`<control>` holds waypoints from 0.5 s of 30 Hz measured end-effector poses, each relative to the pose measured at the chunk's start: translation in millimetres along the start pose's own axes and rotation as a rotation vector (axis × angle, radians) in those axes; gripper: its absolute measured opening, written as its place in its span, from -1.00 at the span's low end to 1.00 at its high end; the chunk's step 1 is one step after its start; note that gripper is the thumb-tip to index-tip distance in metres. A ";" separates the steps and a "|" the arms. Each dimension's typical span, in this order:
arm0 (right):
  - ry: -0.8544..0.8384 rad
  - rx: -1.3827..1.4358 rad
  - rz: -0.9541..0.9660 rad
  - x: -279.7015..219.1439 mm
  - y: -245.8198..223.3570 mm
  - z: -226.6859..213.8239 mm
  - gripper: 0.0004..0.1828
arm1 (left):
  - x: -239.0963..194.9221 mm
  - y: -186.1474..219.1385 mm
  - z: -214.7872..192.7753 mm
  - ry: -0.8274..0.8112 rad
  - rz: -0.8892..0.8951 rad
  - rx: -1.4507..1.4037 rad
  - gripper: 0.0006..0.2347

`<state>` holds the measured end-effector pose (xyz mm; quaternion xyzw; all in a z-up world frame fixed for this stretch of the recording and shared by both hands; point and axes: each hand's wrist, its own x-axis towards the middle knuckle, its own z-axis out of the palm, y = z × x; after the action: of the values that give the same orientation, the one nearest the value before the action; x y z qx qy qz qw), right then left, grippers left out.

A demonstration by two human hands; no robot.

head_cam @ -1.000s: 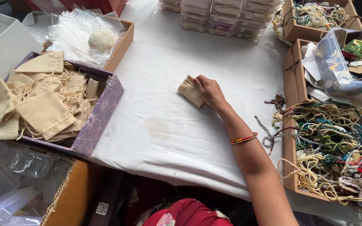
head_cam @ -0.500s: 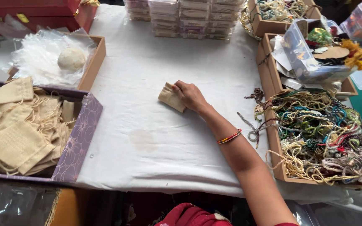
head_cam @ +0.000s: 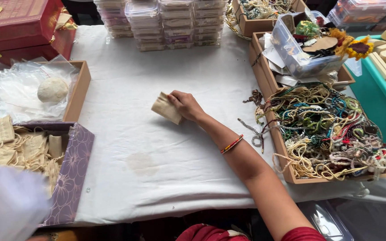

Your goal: The person picks up a beaded necklace from a box, coils it, and places it into a small plastic bag. They then put the bagged necklace into a beige drawstring pouch, tie the pouch closed, and place it into a small clear plastic container. The person repeats the process with a second necklace.

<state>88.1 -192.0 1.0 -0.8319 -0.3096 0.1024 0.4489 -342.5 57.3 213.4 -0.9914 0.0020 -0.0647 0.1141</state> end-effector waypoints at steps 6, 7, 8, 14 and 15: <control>0.345 0.432 0.199 -2.9 -5.3 -22.6 -0.65 | 180.2 104.6 -28.7 -0.018 0.276 0.048 -0.14; 0.348 0.429 0.196 -0.8 -2.5 -26.4 -0.65 | 208.2 116.1 -9.3 -0.013 0.277 0.047 -0.14; 0.398 0.451 0.245 1.6 0.2 -30.0 -0.65 | 236.4 127.4 10.0 -0.044 0.246 0.068 -0.16; 0.506 0.611 0.253 5.1 23.1 -36.7 -0.81 | 349.4 147.7 159.5 0.134 0.106 -0.152 -0.13; 0.512 0.663 0.228 10.3 28.7 -37.3 -0.80 | 356.1 145.6 170.1 0.204 0.067 -0.309 -0.08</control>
<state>125.1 -222.9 0.3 -0.6701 -0.0447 0.0355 0.7401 34.1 -52.7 61.7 -0.9848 0.0562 -0.1600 -0.0383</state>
